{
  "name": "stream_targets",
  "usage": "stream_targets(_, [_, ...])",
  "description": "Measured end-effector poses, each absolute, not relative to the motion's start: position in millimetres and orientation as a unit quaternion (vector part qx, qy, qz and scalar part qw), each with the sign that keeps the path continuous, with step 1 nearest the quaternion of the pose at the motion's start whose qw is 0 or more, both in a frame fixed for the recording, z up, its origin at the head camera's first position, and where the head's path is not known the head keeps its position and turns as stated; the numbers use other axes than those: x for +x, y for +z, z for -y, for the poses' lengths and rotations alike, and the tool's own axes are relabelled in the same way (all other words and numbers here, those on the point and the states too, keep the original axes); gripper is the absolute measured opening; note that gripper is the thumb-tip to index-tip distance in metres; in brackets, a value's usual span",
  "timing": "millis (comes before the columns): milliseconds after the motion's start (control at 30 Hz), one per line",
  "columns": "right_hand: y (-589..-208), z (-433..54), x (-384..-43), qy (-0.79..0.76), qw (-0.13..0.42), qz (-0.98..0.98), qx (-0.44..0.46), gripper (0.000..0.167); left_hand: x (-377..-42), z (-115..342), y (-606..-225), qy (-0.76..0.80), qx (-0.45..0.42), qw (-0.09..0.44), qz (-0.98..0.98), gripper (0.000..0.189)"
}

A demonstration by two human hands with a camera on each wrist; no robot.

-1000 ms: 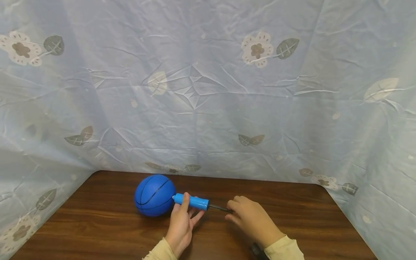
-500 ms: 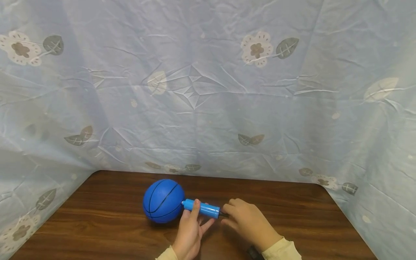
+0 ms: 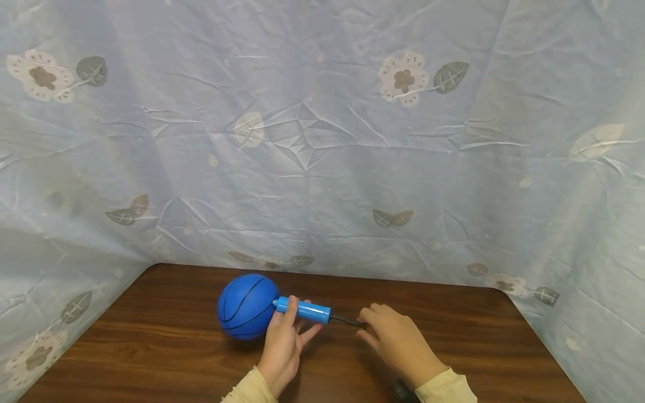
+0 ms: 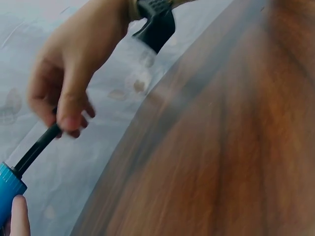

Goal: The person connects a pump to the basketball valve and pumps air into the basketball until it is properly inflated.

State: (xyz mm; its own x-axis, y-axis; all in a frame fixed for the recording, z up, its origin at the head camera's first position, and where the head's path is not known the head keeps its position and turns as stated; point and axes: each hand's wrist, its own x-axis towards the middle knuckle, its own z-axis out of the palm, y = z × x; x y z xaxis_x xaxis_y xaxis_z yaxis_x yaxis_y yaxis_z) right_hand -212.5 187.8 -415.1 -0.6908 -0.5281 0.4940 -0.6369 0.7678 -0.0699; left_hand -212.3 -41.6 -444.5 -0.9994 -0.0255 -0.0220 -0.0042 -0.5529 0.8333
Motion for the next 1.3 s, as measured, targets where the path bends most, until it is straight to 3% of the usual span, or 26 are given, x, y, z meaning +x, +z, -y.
stream_targets(400, [-411.1,-190.0,-211.6,0.14,0.207,0.937,0.244,0.024,-223.9,60.4,-442.0,-0.879,0.031,0.041,0.474,0.065])
stream_targets(1300, [-412.6,-182.8,-210.2,0.105,0.229,0.894,0.371,0.026,-206.5,28.7,-455.2,-0.874,0.035,-0.02,0.484,0.063])
